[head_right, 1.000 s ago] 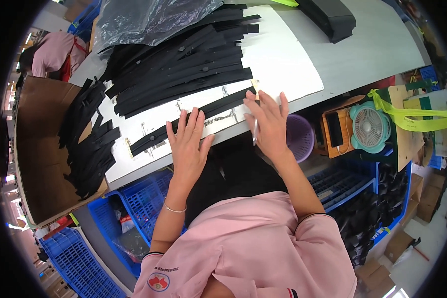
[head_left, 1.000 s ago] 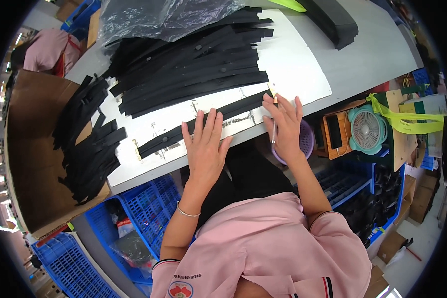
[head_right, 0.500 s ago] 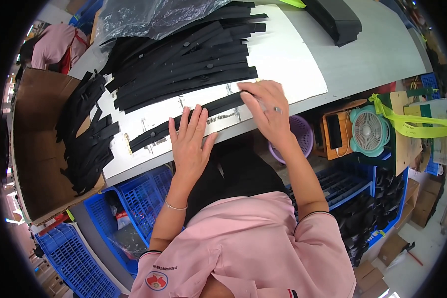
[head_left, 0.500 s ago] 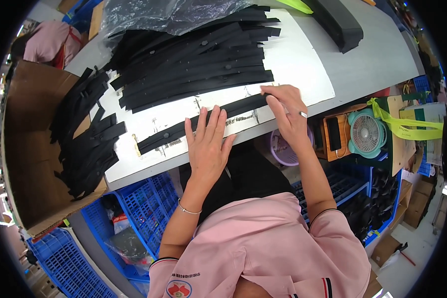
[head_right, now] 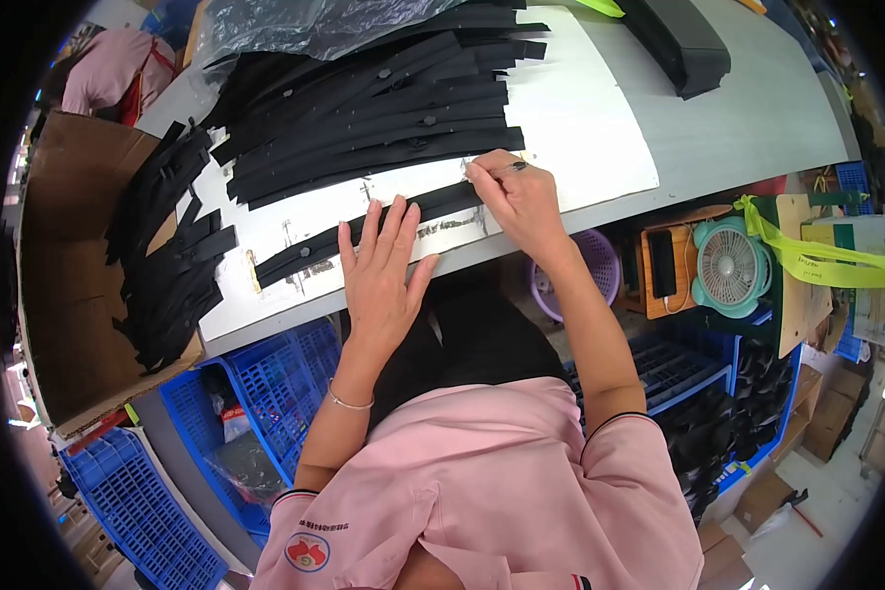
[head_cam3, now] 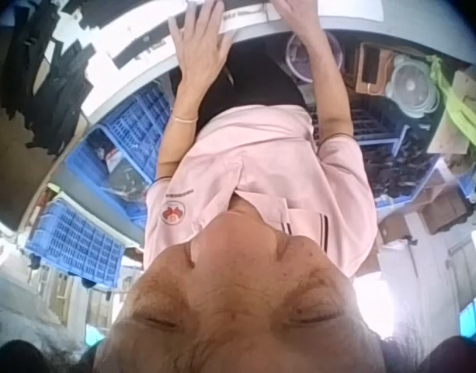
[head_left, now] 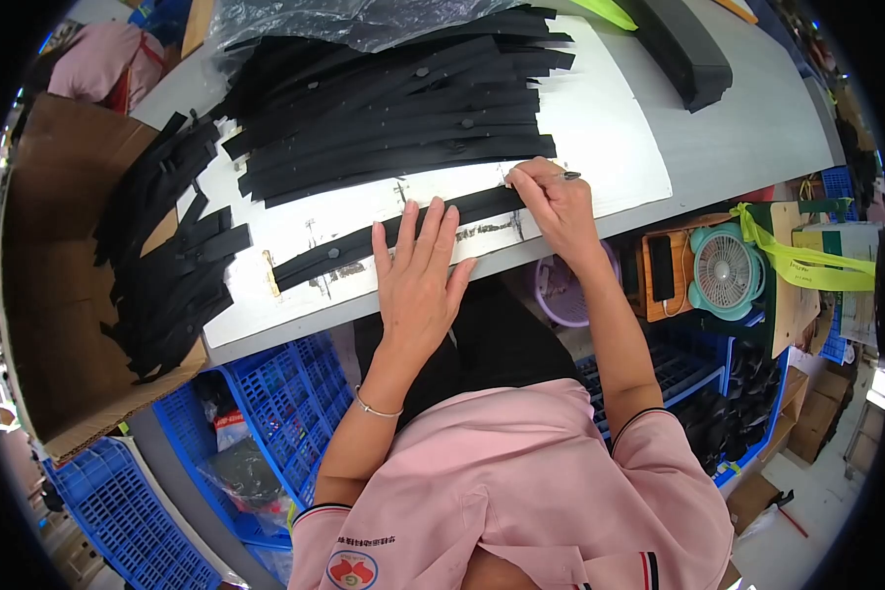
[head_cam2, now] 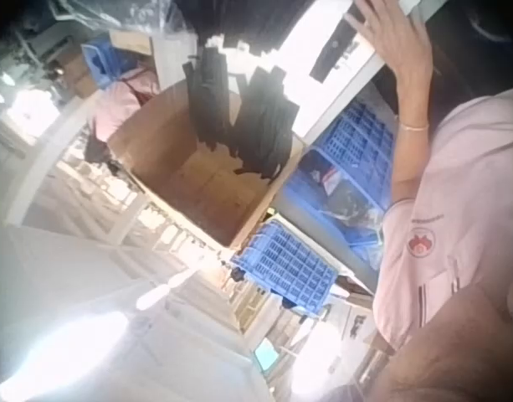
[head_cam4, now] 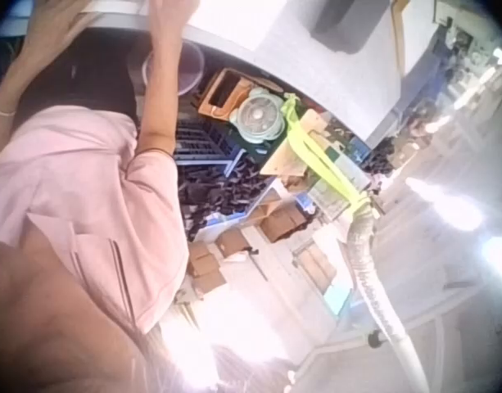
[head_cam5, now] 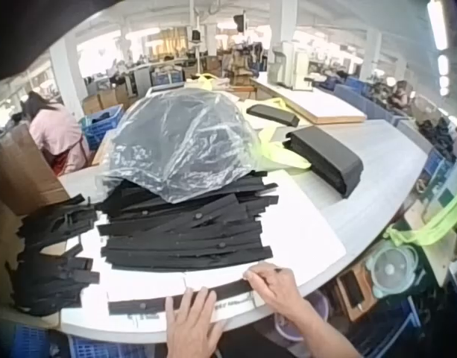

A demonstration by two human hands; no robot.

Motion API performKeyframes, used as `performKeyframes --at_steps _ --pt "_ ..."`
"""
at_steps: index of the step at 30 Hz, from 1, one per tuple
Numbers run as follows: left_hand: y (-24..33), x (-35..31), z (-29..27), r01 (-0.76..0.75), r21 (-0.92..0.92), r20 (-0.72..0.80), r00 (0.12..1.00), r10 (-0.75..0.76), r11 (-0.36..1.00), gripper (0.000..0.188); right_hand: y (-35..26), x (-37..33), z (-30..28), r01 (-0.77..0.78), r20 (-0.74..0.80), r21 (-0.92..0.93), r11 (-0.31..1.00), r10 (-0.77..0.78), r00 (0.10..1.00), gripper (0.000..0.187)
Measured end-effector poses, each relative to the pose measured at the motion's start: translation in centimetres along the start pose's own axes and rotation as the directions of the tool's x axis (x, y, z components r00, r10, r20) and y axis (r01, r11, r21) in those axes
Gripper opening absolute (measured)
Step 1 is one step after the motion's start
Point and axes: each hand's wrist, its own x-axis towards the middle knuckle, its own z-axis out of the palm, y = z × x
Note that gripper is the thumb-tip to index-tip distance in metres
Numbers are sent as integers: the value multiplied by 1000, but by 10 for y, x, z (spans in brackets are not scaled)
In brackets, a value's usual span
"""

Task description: Marking specific points on black zipper strips using a pen and a guidance template on a workbench.

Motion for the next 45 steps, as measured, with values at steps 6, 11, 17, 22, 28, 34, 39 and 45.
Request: performKeyframes --at_steps 6,11,17,22,28,34,39,45 --pt "0 1 1 -7 0 -10 1000 7 1000 58 0 -1 0 9 3 -30 1000 -9 1000 14" --pt "0 1 1 -30 35 -23 999 31 999 60 -2 -2 -4 -42 7 91 995 42 999 20" --pt "-1 1 3 -34 35 -25 999 35 999 60 -4 0 -10 -86 117 125 988 72 990 29" --pt "-1 0 1 -30 12 -34 999 30 999 61 0 -1 -6 -32 112 91 995 22 994 31" --pt "-5 -8 -6 45 -58 -18 999 -46 997 63 0 -2 -12 -84 147 103 991 69 987 28" --pt "-30 -29 -18 134 11 -45 990 -133 991 63 -4 -1 -13 -196 138 229 953 167 976 27" --pt "-31 -29 -18 90 32 -90 992 -87 995 62 -46 3 9 -215 103 260 942 194 976 23" --pt "-31 -29 -18 105 -1 -61 993 -105 994 64 -64 8 72 -188 176 311 932 138 975 21"
